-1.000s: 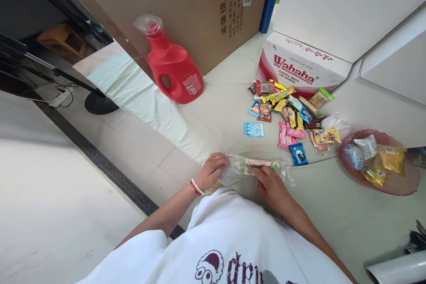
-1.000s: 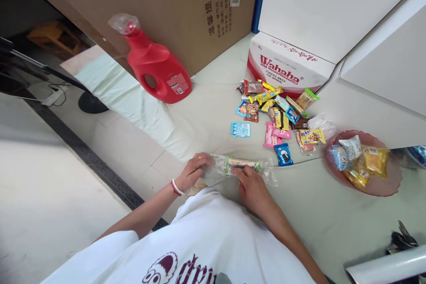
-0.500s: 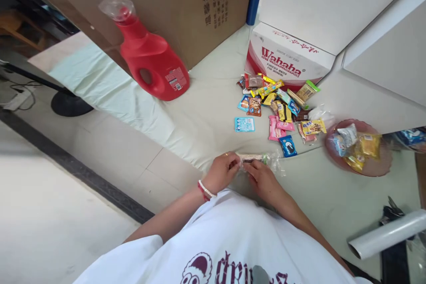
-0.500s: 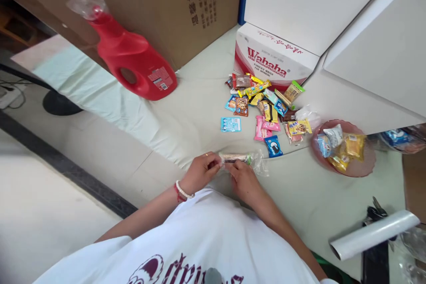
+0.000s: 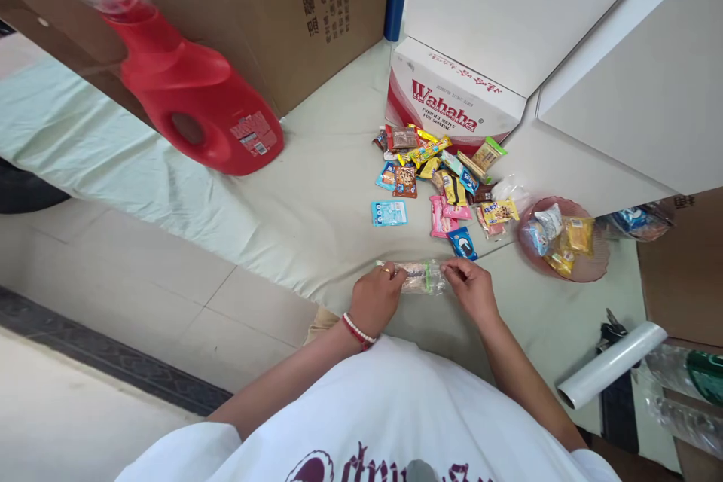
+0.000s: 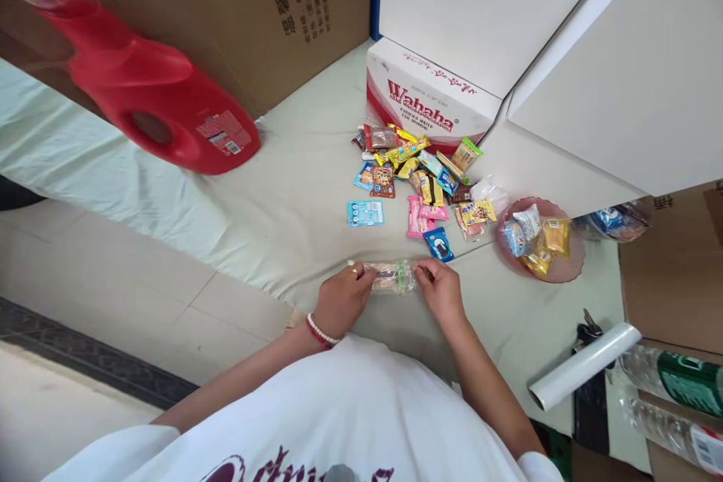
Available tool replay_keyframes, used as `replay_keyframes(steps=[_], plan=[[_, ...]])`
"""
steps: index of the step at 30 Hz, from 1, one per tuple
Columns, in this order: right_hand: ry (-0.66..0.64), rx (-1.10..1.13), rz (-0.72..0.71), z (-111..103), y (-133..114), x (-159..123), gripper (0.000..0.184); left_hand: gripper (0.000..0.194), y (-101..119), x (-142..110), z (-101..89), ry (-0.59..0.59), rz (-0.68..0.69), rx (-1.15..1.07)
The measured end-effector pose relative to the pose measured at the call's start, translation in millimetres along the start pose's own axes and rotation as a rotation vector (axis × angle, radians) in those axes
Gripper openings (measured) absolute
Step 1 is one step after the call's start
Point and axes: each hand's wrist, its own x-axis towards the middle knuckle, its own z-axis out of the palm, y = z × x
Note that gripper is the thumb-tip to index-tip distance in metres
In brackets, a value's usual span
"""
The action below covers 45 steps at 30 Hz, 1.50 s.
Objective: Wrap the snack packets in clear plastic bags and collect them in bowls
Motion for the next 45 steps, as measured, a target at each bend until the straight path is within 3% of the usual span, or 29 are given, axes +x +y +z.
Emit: replay_keyframes(steps=[3, 6, 9, 11, 13, 17, 22, 27, 29, 32, 34, 37, 39, 41, 45], plan=[[-0.016, 0.007, 0.039, 1, 15, -22, 0.036, 0.026, 2, 2, 0.3, 0.042, 0.016, -0.062], [0.03, -0.091, 0.1, 2, 32, -38, 0.04, 0.016, -1, 4, 0.0, 0.134, -0.061, -0.119], [0.164, -0.265, 0.116, 7, 37, -39, 0.053, 0.04, -11, 8, 0.1, 0.21, -0.187, -0.139], [0.121, -0.339, 0.089, 13, 32, -34, 0.054, 0.044, -18, 10, 0.2, 0.196, -0.206, -0.15], [0.08, -0.357, 0.027, 18, 20, -29, 0.037, 0.038, -23, 12, -0.1, 0.16, -0.188, -0.164], [0.135, -0.272, -0.095, 21, -10, -31, 0.02, 0.033, -21, 12, -2.6, 0.123, -0.146, -0.175], [-0.033, -0.344, -0.229, 39, -31, -32, 0.028, 0.024, -4, 13, -4.0, 0.02, -0.181, -0.327], [-0.058, -0.219, -0.303, 60, -33, -28, 0.042, 0.024, 3, 18, -7.2, 0.03, -0.323, -0.521], [-0.085, -0.102, -0.31, 59, -35, -31, 0.044, 0.016, 4, 16, -12.6, 0.077, -0.291, -0.6], [-0.14, 0.031, -0.27, 55, -39, -40, 0.06, 0.03, 10, 9, -22.8, 0.103, -0.151, -0.742], [-0.142, 0.132, -0.156, 54, -40, -46, 0.066, 0.042, 16, 5, -27.1, 0.038, -0.025, -0.845], [-0.096, 0.349, 0.078, 53, -35, -54, 0.053, 0.049, 22, 0, -25.3, -0.132, 0.12, -0.945], [-0.043, 0.432, 0.166, 42, -27, -58, 0.046, 0.051, 20, -1, -19.3, -0.226, 0.141, -0.996], [0.072, 0.392, 0.181, 14, -13, -58, 0.046, 0.052, 9, -2, -11.6, -0.232, 0.088, -1.018], [0.535, 0.174, 0.168, -91, 27, -35, 0.055, 0.053, -34, -13, 0.9, 0.013, -0.147, -0.789]])
